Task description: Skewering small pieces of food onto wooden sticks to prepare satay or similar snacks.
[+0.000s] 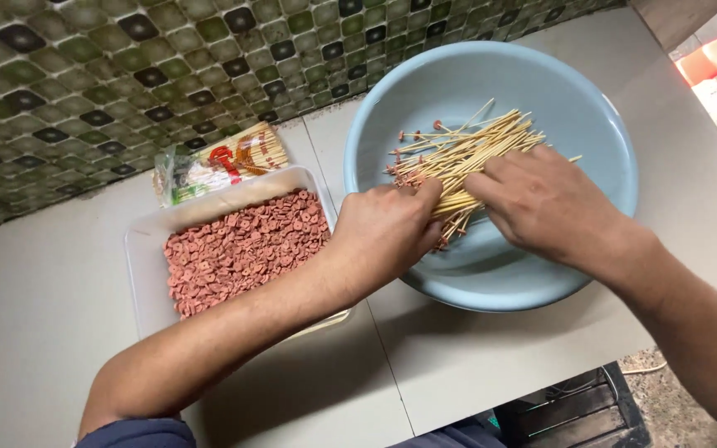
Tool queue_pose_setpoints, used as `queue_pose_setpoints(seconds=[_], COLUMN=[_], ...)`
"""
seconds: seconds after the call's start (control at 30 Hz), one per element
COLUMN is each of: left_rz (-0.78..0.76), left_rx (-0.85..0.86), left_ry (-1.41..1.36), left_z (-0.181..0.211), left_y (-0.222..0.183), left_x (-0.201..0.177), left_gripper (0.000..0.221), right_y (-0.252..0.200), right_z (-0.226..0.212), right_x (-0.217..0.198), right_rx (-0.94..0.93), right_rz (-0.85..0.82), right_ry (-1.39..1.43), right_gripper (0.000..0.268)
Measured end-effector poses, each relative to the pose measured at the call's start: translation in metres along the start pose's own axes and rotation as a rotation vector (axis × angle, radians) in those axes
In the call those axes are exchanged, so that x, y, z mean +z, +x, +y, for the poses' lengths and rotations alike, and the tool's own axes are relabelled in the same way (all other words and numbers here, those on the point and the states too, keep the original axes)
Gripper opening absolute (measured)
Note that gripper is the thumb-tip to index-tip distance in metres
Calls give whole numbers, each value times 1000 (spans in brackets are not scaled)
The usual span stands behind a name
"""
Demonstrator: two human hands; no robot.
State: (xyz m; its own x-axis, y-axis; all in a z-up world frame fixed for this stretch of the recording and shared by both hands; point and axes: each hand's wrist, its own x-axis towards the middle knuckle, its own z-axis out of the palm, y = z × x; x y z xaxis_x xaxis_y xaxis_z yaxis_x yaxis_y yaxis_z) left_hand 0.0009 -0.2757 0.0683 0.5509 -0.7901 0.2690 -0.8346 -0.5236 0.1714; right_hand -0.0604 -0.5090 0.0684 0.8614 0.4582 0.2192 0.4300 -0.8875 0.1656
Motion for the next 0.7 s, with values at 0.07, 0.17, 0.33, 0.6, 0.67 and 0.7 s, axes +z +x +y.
queue_pose_setpoints(seconds=[0.07,0.17,0.33,0.6,0.67,0.7], left_rz=[35,71,109,66,111,157], left_rx=[16,54,126,133,141,150], left_ry=[-22,-67,-99,-87,-27,33], left_z=[1,0,-10,-18,-23,-25], left_y=[8,18,30,43,44,44], left_x=[-3,0,21,45,61,69], left_gripper=[27,32,45,51,50,49], right_y=[0,0,4,1,2,2], right_z=[12,29,53,72,72,72], right_x=[4,12,29,61,68,71], right_rx=[17,15,-21,7,21,37], right_rz=[-20,-30,18,-22,-18,-14], right_ry=[-13,-84,-182,-175,-177,-179], right_gripper=[6,6,22,26,21,18])
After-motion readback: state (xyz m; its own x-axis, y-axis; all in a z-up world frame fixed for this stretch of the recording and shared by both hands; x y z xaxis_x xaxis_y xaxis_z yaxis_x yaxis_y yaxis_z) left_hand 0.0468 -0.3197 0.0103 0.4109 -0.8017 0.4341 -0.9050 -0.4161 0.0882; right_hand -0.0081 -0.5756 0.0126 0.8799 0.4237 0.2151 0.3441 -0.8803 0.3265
